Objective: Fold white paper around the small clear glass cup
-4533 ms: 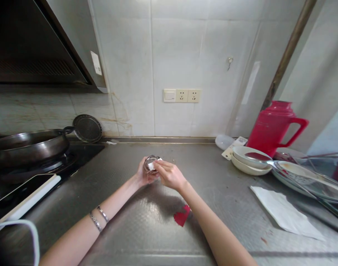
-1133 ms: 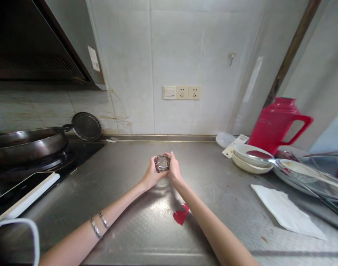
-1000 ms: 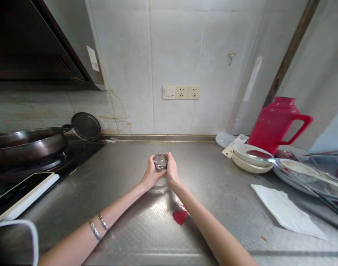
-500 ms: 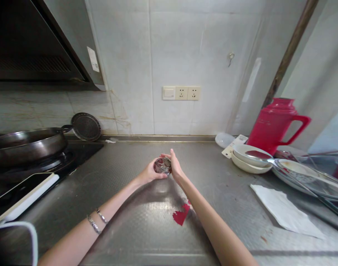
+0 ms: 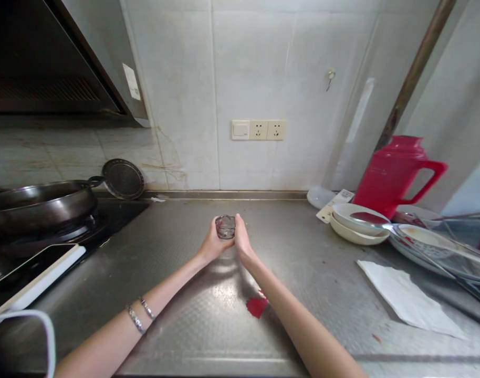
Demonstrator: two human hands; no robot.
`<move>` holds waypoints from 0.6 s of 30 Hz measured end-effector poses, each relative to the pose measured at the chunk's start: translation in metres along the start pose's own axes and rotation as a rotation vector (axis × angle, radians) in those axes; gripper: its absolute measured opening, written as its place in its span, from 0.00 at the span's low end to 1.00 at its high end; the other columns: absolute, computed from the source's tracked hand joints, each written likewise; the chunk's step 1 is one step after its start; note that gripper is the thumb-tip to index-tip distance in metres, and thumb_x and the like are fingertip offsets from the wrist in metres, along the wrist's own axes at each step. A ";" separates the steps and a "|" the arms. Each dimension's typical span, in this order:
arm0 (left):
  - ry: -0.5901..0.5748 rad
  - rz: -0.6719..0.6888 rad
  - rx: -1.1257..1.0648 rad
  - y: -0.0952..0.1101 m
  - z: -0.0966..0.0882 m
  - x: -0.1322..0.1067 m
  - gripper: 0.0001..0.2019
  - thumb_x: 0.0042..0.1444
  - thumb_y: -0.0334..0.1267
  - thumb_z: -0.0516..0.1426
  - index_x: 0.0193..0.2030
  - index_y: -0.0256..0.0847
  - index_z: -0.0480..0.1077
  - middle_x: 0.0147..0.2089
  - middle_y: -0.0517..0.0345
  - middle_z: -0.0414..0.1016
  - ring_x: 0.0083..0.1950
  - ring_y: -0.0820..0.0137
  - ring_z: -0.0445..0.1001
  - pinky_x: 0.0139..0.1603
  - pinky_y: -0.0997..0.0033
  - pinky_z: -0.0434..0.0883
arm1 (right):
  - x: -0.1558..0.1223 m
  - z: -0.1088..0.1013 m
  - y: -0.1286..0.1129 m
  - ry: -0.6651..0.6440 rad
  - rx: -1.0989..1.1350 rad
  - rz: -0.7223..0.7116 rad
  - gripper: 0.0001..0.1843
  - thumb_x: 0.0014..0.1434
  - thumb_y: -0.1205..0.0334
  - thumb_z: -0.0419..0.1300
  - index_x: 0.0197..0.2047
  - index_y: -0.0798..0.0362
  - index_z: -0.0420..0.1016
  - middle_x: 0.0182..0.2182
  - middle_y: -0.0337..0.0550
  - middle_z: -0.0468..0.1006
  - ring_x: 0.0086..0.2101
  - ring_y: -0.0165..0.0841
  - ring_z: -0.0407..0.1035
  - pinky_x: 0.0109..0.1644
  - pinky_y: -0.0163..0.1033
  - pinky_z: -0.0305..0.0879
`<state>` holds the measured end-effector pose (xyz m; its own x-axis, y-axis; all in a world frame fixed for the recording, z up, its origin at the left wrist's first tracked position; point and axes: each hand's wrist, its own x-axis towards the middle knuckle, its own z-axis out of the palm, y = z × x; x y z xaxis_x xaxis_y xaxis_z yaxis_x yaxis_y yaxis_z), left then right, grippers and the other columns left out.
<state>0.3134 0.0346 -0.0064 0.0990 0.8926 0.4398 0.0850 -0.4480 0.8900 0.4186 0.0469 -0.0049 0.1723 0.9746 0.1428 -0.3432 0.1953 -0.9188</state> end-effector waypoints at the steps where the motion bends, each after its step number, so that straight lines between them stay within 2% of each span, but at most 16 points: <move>1: -0.061 0.011 -0.030 0.002 -0.001 0.000 0.38 0.39 0.37 0.67 0.56 0.38 0.55 0.55 0.42 0.67 0.57 0.57 0.68 0.61 0.53 0.62 | 0.003 -0.003 -0.004 0.050 0.005 0.009 0.24 0.57 0.41 0.51 0.44 0.50 0.74 0.41 0.39 0.80 0.47 0.35 0.70 0.48 0.36 0.66; 3: -0.163 0.036 -0.099 0.004 -0.003 0.002 0.32 0.44 0.37 0.65 0.56 0.39 0.58 0.55 0.45 0.68 0.57 0.59 0.69 0.61 0.54 0.62 | 0.007 -0.011 -0.015 0.123 0.034 0.062 0.24 0.58 0.42 0.50 0.42 0.51 0.74 0.38 0.40 0.80 0.44 0.36 0.72 0.45 0.36 0.68; 5: -0.187 0.049 -0.135 0.004 -0.005 0.004 0.29 0.45 0.37 0.65 0.54 0.39 0.61 0.54 0.45 0.69 0.56 0.59 0.69 0.60 0.54 0.64 | 0.009 -0.017 -0.026 0.114 0.069 0.120 0.24 0.59 0.42 0.48 0.41 0.52 0.74 0.37 0.42 0.81 0.41 0.37 0.73 0.42 0.38 0.69; 8: -0.171 0.019 -0.116 0.001 -0.008 0.009 0.35 0.35 0.39 0.70 0.52 0.37 0.65 0.53 0.45 0.68 0.54 0.57 0.70 0.58 0.54 0.66 | 0.005 -0.020 -0.037 0.012 0.053 0.148 0.26 0.60 0.42 0.46 0.39 0.53 0.76 0.37 0.45 0.81 0.39 0.38 0.74 0.40 0.38 0.70; 10: -0.237 -0.031 -0.154 -0.001 -0.009 0.010 0.38 0.30 0.39 0.72 0.52 0.36 0.66 0.53 0.45 0.69 0.53 0.57 0.71 0.57 0.54 0.67 | 0.002 -0.018 -0.037 -0.044 0.028 0.169 0.27 0.60 0.41 0.46 0.39 0.54 0.76 0.38 0.46 0.81 0.38 0.38 0.75 0.39 0.39 0.70; 13: -0.342 -0.087 -0.282 -0.004 -0.006 0.009 0.39 0.31 0.39 0.72 0.52 0.36 0.63 0.52 0.45 0.71 0.52 0.58 0.72 0.58 0.53 0.66 | 0.000 -0.014 -0.032 -0.059 0.017 0.190 0.28 0.60 0.40 0.46 0.39 0.54 0.76 0.38 0.46 0.81 0.37 0.37 0.75 0.39 0.38 0.70; 18: -0.184 -0.099 -0.217 -0.008 0.000 0.003 0.38 0.36 0.39 0.70 0.53 0.39 0.56 0.53 0.45 0.69 0.53 0.60 0.71 0.58 0.55 0.65 | 0.003 -0.012 -0.016 0.007 -0.010 0.095 0.27 0.57 0.38 0.50 0.39 0.53 0.75 0.35 0.42 0.81 0.39 0.37 0.74 0.43 0.37 0.69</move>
<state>0.3133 0.0410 -0.0118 0.2805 0.8983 0.3381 -0.1090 -0.3202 0.9411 0.4354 0.0451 0.0059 0.1457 0.9880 0.0520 -0.3495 0.1006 -0.9315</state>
